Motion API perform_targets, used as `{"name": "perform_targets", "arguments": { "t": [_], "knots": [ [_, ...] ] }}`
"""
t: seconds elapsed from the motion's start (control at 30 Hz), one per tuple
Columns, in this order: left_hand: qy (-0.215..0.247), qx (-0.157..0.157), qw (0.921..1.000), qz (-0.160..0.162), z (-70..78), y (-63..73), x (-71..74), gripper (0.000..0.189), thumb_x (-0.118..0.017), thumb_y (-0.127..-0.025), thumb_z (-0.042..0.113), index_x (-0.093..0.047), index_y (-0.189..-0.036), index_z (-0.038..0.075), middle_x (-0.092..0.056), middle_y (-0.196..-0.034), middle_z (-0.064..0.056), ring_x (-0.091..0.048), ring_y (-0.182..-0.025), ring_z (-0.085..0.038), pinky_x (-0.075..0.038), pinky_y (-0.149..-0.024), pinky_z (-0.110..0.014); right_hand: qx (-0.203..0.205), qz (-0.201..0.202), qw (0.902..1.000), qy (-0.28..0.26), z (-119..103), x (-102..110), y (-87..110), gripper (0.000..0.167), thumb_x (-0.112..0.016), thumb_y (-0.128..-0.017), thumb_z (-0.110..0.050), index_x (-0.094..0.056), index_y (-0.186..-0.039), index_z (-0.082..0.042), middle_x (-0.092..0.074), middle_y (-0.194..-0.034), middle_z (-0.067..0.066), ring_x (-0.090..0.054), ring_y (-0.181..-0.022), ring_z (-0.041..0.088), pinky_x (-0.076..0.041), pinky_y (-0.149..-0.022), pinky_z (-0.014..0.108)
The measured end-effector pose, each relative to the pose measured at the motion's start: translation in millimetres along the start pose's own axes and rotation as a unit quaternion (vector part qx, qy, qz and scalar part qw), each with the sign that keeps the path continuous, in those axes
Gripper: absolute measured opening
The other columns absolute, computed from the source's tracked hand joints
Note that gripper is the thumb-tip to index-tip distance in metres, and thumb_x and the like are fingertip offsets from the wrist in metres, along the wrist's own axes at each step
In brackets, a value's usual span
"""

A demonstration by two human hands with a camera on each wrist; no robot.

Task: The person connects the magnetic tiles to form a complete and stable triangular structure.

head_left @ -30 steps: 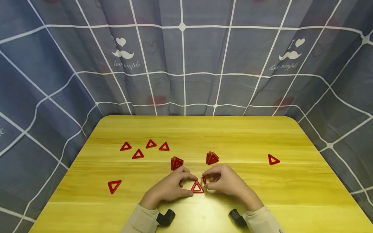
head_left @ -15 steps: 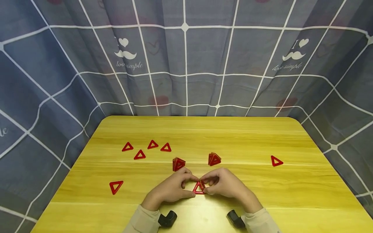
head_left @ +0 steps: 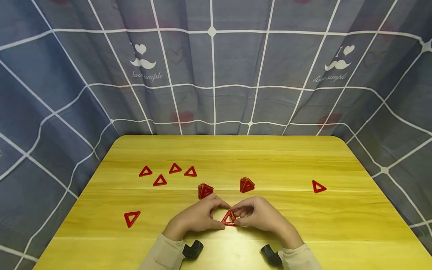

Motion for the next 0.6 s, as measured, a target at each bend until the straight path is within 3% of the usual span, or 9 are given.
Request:
{"name": "perform_targets", "arguments": {
  "t": [0.27, 0.47, 0.6],
  "knots": [
    [0.001, -0.005, 1.0, 0.005, -2.6, 1.9, -2.6, 0.041, -0.083, -0.086, 0.027, -0.068, -0.124, 0.025, -0.051, -0.112, 0.004, -0.045, -0.07, -0.009, -0.043, -0.065, -0.024, -0.001, 0.005, 1.0, 0.004, 1.7, -3.6, 2.7, 0.027, -0.082, -0.085, -0.014, -0.079, -0.111, -0.009, -0.075, -0.094, -0.005, -0.066, -0.08, 0.01, -0.054, -0.07, 0.027],
    [-0.003, -0.001, 0.9999, 0.01, -2.3, 0.8, -3.1, 0.043, -0.086, -0.082, 0.028, -0.066, -0.12, 0.021, -0.05, -0.111, 0.002, -0.045, -0.07, -0.008, -0.042, -0.065, -0.024, -0.005, 0.012, 0.9999, 0.005, 3.6, -4.0, 4.5, 0.015, -0.082, -0.085, -0.013, -0.081, -0.099, -0.009, -0.074, -0.087, -0.007, -0.066, -0.075, 0.01, -0.054, -0.067, 0.026],
    [-0.006, -0.003, 1.0, -0.005, 0.2, -0.5, -4.0, 0.051, -0.087, -0.081, 0.031, -0.064, -0.126, 0.025, -0.048, -0.116, 0.004, -0.046, -0.076, -0.01, -0.043, -0.069, -0.026, -0.002, 0.014, 0.9998, 0.016, 4.1, -3.5, 5.5, 0.009, -0.081, -0.086, -0.013, -0.081, -0.095, -0.01, -0.072, -0.084, -0.008, -0.063, -0.073, 0.01, -0.053, -0.065, 0.026]
  ]
}}
Point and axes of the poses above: each hand's wrist, its own y-axis away from the middle knuckle, its own x-axis out of the back of the hand, z = x × y, the point moved 5 cm from there along -y, towards the middle knuckle
